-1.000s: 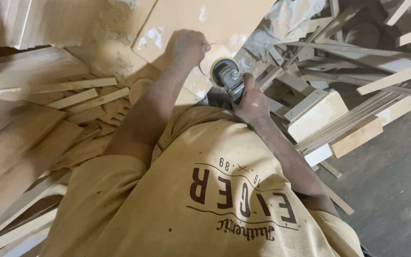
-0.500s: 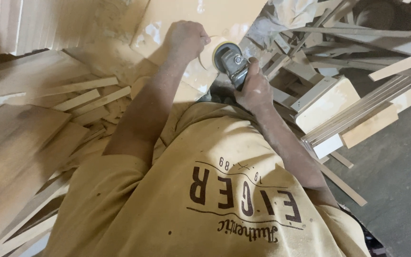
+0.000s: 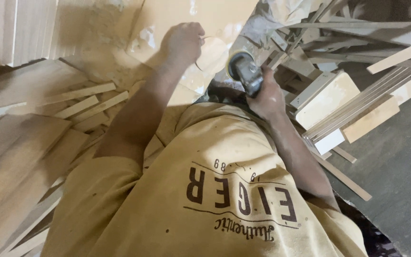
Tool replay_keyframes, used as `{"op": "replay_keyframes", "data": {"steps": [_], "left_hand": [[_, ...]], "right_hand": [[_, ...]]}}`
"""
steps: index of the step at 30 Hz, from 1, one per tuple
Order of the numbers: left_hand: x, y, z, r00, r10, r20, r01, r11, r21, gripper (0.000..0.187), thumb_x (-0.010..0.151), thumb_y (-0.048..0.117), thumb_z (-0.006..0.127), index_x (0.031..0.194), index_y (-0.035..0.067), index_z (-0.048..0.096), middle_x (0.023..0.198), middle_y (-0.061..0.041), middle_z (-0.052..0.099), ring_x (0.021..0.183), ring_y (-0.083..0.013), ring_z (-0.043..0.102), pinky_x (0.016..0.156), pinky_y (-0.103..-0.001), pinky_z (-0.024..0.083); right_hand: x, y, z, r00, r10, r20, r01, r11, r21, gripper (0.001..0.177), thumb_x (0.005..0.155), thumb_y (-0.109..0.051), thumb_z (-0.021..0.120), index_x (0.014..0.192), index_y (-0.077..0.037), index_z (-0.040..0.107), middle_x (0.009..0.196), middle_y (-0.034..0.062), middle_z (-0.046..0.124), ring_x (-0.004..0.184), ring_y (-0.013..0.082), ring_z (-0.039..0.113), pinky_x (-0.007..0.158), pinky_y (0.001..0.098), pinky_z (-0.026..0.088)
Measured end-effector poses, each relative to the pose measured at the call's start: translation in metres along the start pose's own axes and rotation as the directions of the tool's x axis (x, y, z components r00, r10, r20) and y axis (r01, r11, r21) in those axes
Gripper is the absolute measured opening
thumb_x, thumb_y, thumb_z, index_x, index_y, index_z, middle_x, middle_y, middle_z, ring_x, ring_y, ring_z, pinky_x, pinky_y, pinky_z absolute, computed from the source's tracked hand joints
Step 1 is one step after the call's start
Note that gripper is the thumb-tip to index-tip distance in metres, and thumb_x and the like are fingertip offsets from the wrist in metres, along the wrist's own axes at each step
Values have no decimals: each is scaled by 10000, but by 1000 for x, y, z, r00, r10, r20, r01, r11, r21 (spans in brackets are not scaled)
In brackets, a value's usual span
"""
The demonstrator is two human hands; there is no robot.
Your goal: The person uses an angle grinder with a sanding disc to smooth the surface of a round wooden piece. They hold the wood with their left hand and operate the tool with their right hand, moving the grinder across the wood's surface. The person briefly touches their face or adjusts the camera before resuming the sanding task.
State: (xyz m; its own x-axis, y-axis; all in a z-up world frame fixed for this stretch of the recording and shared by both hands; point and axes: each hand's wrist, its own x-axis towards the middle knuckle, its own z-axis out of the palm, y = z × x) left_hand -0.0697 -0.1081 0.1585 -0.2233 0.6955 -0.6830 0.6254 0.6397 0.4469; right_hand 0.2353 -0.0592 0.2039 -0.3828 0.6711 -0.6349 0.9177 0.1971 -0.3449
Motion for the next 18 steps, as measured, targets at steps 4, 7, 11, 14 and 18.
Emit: {"op": "replay_keyframes", "data": {"steps": [4, 7, 11, 14, 18], "left_hand": [[-6, 30, 11, 940, 238, 245, -337, 757, 560, 879, 1021, 108, 646, 1801, 386, 354, 1865, 25, 298, 1613, -354, 359, 1254, -540, 427], [6, 25, 34, 766, 376, 522, -642, 482, 596, 1079, 940, 92, 868, 1789, 476, 324, 1972, -73, 6, 1792, -408, 17, 1422, -600, 128], [7, 28, 20, 935, 279, 220, -352, 640, 683, 802, 1009, 497, 775, 1719, 305, 454, 1769, -266, 355, 1567, -525, 419, 1140, -653, 511], [31, 8, 40, 996, 87, -12, -62, 798, 600, 684, 1165, 677, 573, 1627, 173, 544, 1453, -264, 581, 1161, -433, 673, 772, -534, 693], [26, 3, 42, 976, -219, 21, 178, 843, 508, 698, 1242, 719, 475, 1151, 129, 837, 1062, -128, 850, 972, -352, 828, 714, -501, 661]], "right_hand": [[-16, 45, 3, 993, 55, -100, -43, 992, 118, 923, 849, -222, 853, 1640, -105, 393, 1364, 289, 769, 1236, 543, 736, 1039, 555, 579], [-25, 47, -6, 977, 183, -112, -161, 971, 178, 967, 818, -346, 978, 1599, -149, 443, 1375, 191, 789, 1241, 418, 761, 1061, 467, 579], [-24, 46, -10, 970, 200, -137, -153, 944, 291, 891, 813, -349, 929, 1530, -138, 445, 1271, 144, 786, 1138, 322, 755, 967, 453, 583], [-25, 27, -19, 971, 204, -122, -162, 944, 288, 869, 836, -416, 904, 1526, -140, 452, 1321, 158, 775, 1172, 327, 753, 985, 460, 590], [-11, 26, -7, 989, 107, -102, -76, 959, 273, 887, 813, -260, 876, 1579, -146, 445, 1315, 158, 799, 1166, 347, 792, 1008, 431, 592]]}}
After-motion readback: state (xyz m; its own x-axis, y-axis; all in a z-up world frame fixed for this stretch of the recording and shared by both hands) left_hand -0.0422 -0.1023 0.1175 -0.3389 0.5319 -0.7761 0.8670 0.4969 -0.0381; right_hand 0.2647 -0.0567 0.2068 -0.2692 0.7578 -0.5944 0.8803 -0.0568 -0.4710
